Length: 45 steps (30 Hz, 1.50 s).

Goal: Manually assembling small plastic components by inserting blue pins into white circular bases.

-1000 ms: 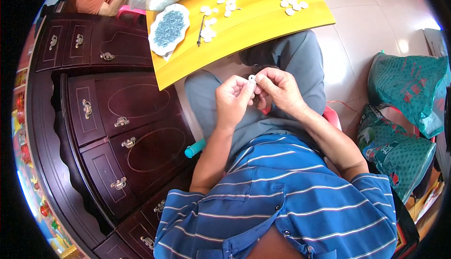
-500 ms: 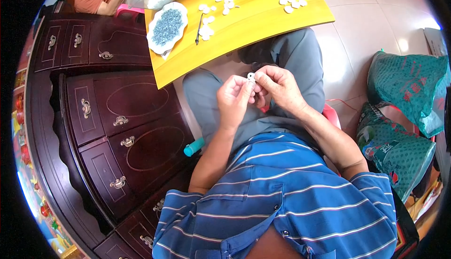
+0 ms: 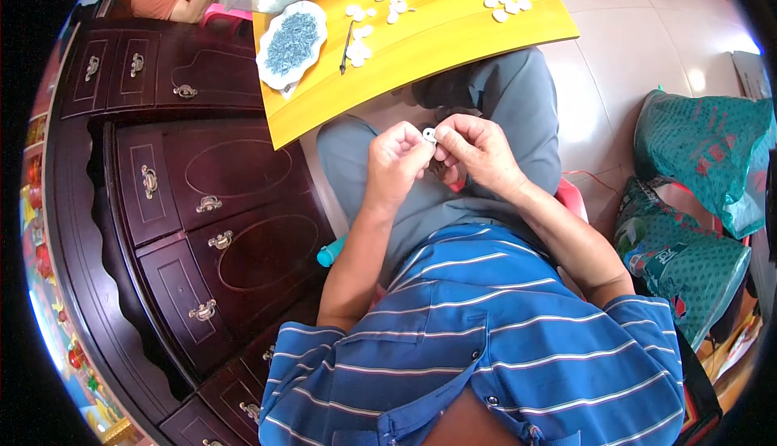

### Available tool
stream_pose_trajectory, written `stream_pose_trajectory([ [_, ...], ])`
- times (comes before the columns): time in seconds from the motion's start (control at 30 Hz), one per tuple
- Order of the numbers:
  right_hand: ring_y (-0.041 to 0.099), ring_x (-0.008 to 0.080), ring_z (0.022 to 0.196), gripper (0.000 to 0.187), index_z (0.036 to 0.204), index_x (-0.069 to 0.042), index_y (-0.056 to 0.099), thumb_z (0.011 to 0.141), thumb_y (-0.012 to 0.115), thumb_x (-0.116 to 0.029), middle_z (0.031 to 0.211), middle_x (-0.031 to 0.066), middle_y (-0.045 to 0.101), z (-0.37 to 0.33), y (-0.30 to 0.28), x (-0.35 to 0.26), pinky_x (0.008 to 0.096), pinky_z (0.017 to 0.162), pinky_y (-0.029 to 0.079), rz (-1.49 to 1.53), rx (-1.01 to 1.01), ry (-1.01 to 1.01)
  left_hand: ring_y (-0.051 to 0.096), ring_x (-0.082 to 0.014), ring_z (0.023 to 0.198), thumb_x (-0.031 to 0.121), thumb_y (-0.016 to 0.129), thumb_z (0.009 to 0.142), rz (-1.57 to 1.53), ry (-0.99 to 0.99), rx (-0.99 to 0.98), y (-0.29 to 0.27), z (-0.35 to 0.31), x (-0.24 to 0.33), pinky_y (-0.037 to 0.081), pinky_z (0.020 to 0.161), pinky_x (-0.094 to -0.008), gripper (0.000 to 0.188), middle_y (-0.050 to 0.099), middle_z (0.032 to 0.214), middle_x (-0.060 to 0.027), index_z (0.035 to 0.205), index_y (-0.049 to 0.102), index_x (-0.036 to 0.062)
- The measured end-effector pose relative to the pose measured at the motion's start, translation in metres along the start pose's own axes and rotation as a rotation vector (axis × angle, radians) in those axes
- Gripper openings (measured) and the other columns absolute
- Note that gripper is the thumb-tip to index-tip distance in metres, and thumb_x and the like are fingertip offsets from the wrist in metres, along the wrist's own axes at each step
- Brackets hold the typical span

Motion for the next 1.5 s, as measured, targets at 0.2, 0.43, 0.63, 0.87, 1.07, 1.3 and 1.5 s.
stream_pose_trajectory([
  [0.2, 0.058, 0.0052, 0.071, 0.020, 0.101, -0.002, 0.066, 0.104, 0.058, -0.020, 0.079, -0.0002, 0.065, 0.009, -0.025, 0.000, 0.0209, 0.068, 0.049, 0.187, 0.134, -0.055, 0.047, -0.0058, 0.053, 0.005, 0.064, 0.090, -0.015, 0.020, 0.034, 0.003, -0.006, -0.001, 0.035, 0.050, -0.0204, 0.014, 0.057, 0.065, 0.0002, 0.078, 0.057, 0.0068],
  [0.43, 0.059, 0.0053, 0.071, 0.020, 0.102, -0.003, 0.066, 0.104, 0.057, -0.021, 0.079, -0.0005, 0.066, 0.010, -0.019, -0.002, 0.0207, 0.067, 0.049, 0.165, 0.071, -0.077, 0.049, -0.0057, 0.055, 0.006, 0.065, 0.092, -0.083, 0.093, 0.027, 0.000, -0.002, 0.013, 0.039, 0.051, -0.0199, 0.010, 0.058, 0.068, -0.0005, 0.084, 0.059, 0.0060],
  [0.63, 0.059, 0.0047, 0.068, 0.023, 0.094, -0.005, 0.066, 0.100, 0.056, -0.025, 0.078, -0.0003, 0.066, 0.001, 0.008, 0.005, 0.0222, 0.048, 0.047, 0.045, -0.144, 0.017, 0.053, -0.0037, 0.062, 0.005, 0.067, 0.092, -0.059, 0.187, 0.130, -0.003, 0.008, 0.021, 0.044, 0.057, -0.0190, 0.006, 0.061, 0.075, 0.0018, 0.089, 0.062, 0.0052],
  [0.87, 0.060, 0.0052, 0.065, 0.026, 0.093, -0.008, 0.063, 0.106, 0.053, -0.028, 0.078, -0.0004, 0.065, -0.006, 0.022, 0.012, 0.0214, 0.058, 0.049, 0.058, -0.192, 0.138, 0.051, 0.0001, 0.068, 0.006, 0.068, 0.095, -0.020, 0.309, 0.237, 0.001, 0.007, 0.009, 0.042, 0.060, -0.0177, 0.006, 0.059, 0.077, 0.0056, 0.092, 0.062, 0.0050],
  [1.07, 0.061, 0.0067, 0.067, 0.026, 0.105, -0.010, 0.063, 0.105, 0.052, -0.033, 0.079, 0.0003, 0.067, -0.008, 0.033, 0.024, 0.0203, 0.059, 0.047, 0.344, -0.224, 0.177, 0.051, 0.0004, 0.067, 0.006, 0.067, 0.095, -0.017, 0.343, 0.296, 0.003, 0.005, 0.010, 0.041, 0.059, -0.0167, 0.006, 0.059, 0.078, 0.0055, 0.092, 0.062, 0.0049],
  [1.3, 0.058, 0.0110, 0.064, 0.026, 0.102, -0.008, 0.062, 0.104, 0.054, -0.032, 0.074, 0.0008, 0.060, -0.005, 0.028, 0.033, 0.0258, 0.061, 0.048, 0.403, -0.252, 0.217, 0.050, -0.0051, 0.061, 0.007, 0.061, 0.096, -0.216, 0.089, 0.160, 0.002, 0.014, -0.004, 0.041, 0.056, -0.0205, 0.007, 0.056, 0.071, 0.0024, 0.090, 0.063, 0.0033],
  [1.5, 0.057, 0.0064, 0.067, 0.020, 0.102, -0.007, 0.062, 0.106, 0.053, -0.024, 0.089, 0.0001, 0.067, 0.001, 0.010, 0.002, 0.0204, 0.063, 0.047, 0.154, -0.189, 0.112, 0.049, -0.0046, 0.057, 0.016, 0.064, 0.089, -0.288, -0.156, -0.121, -0.028, 0.019, -0.011, 0.038, 0.052, -0.0212, 0.012, 0.055, 0.066, 0.0036, 0.085, 0.065, 0.0048],
])
Point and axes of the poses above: each hand's wrist, its own z-axis towards the middle knuckle, its own y-axis out of the palm, x = y × z, the point moved 9 cm from there along z, towards the middle knuckle
